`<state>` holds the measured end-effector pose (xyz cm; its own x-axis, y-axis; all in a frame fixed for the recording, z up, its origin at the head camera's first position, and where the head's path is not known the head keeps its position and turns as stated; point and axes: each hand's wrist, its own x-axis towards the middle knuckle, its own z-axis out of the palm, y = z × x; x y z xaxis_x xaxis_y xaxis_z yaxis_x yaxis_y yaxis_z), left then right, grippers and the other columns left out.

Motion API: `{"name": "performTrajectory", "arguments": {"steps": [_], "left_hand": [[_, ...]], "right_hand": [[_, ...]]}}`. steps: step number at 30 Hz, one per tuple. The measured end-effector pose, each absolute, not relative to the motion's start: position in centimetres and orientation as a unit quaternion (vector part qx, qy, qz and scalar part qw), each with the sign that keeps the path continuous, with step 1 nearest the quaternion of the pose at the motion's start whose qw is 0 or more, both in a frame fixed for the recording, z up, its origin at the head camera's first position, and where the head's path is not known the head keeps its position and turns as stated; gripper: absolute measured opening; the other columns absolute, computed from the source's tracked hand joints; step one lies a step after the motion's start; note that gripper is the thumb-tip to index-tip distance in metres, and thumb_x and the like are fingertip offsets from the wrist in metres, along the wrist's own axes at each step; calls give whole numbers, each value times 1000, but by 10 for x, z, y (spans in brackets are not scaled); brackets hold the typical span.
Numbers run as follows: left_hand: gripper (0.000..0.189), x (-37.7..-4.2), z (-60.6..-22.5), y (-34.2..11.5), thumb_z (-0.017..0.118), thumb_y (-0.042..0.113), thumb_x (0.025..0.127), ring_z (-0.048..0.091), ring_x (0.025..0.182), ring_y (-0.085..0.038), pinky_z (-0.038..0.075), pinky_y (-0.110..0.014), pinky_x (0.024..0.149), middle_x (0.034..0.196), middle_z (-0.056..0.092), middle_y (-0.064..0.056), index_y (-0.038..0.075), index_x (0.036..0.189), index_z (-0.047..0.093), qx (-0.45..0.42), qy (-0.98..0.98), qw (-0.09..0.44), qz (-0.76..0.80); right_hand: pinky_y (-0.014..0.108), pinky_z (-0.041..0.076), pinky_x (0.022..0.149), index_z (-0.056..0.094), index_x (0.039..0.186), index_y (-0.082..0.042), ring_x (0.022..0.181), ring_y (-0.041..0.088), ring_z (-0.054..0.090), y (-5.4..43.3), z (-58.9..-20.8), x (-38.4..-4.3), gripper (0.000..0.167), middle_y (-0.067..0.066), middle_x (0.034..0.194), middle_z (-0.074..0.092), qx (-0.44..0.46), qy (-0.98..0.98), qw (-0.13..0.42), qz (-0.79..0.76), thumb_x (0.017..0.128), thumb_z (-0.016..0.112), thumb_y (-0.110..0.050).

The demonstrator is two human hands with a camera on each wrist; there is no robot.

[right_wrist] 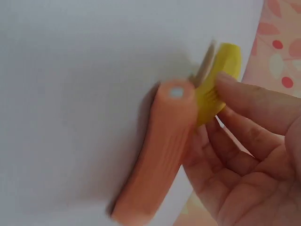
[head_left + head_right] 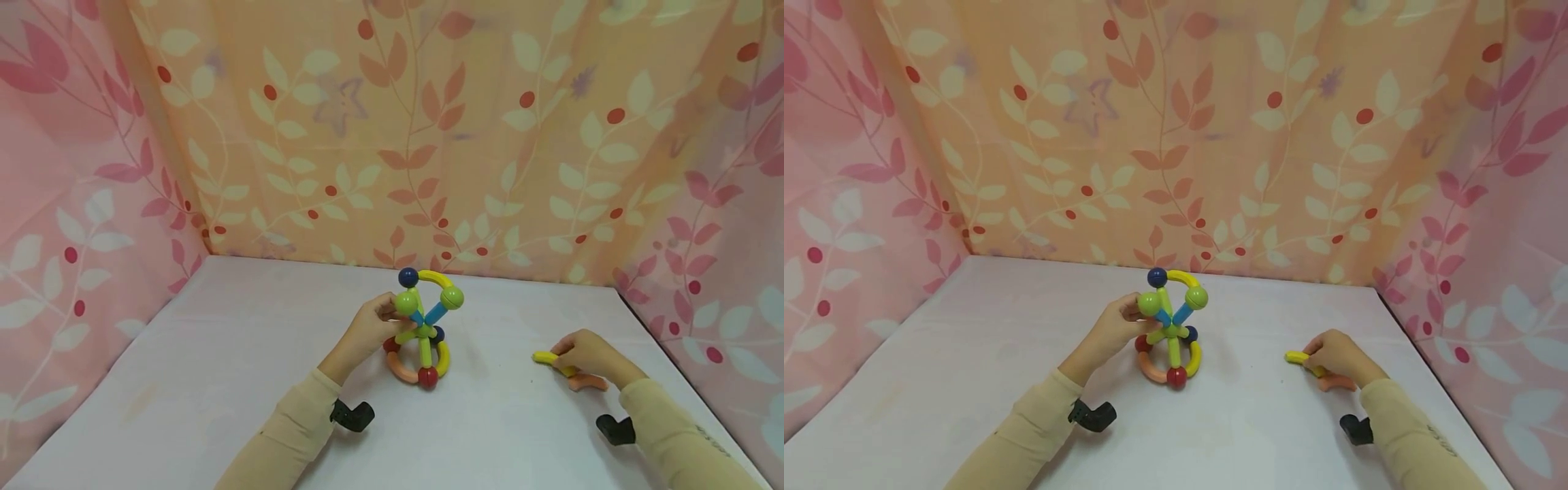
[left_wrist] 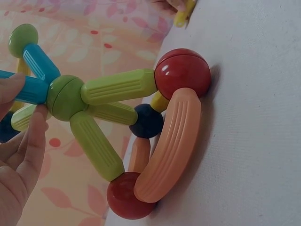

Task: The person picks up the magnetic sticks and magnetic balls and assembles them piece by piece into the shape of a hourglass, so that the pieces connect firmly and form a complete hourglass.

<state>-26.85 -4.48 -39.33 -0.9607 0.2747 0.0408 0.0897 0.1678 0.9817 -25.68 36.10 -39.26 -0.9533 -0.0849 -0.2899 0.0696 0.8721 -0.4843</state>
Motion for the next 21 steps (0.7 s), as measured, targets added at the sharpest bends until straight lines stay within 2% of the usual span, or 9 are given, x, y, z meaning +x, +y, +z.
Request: {"name": "performTrajectory", "arguments": {"steps": [3,5,6,9,14,17,21], "left_hand": [[20,-268,-394,-44,73,15,90,62,121,-27,54,-44,99,122,70,-6,8,104,61,123,761,75,633],[19,-268,-394,-43,73,14,90,63,120,-26,55,-43,99,121,71,-6,8,104,61,123,761,75,633],[19,-268,-394,-44,73,14,90,63,120,-26,55,-43,99,121,71,-6,8,103,61,123,761,75,632],[19,-268,-394,-44,73,14,90,63,121,-26,55,-43,98,121,71,-6,8,103,61,123,760,74,633],[20,-269,-393,-46,73,14,90,61,122,-27,55,-43,99,123,69,-7,7,104,60,133,756,75,636],[20,-269,-393,-46,73,15,90,62,121,-26,54,-43,99,123,70,-7,7,104,60,131,758,74,634],[20,-269,-392,-46,73,16,90,63,121,-26,54,-43,100,123,70,-6,8,104,61,124,762,74,631]], "right_hand": [[33,52,72,68,112,4,84,19,63,349,-394,-251,37,13,105,68,33,927,171,-333,88,73,-24],[38,49,73,66,116,2,85,19,68,336,-393,-246,42,12,109,68,54,901,184,-389,88,73,-29],[40,51,75,65,117,2,87,19,70,328,-392,-243,43,11,109,68,52,888,190,-415,89,73,-30],[43,56,83,60,120,4,90,17,71,301,-386,-235,47,6,105,71,18,849,203,-487,89,74,-28],[31,60,85,47,134,14,94,13,70,257,-370,-220,60,3,104,69,-46,767,241,-593,92,71,-21],[29,58,88,51,132,11,96,13,71,239,-361,-213,51,4,105,70,-49,716,271,-642,95,68,-20],[26,57,88,63,114,-1,96,14,73,224,-351,-208,24,5,103,72,-37,664,293,-687,98,63,-20]]}}
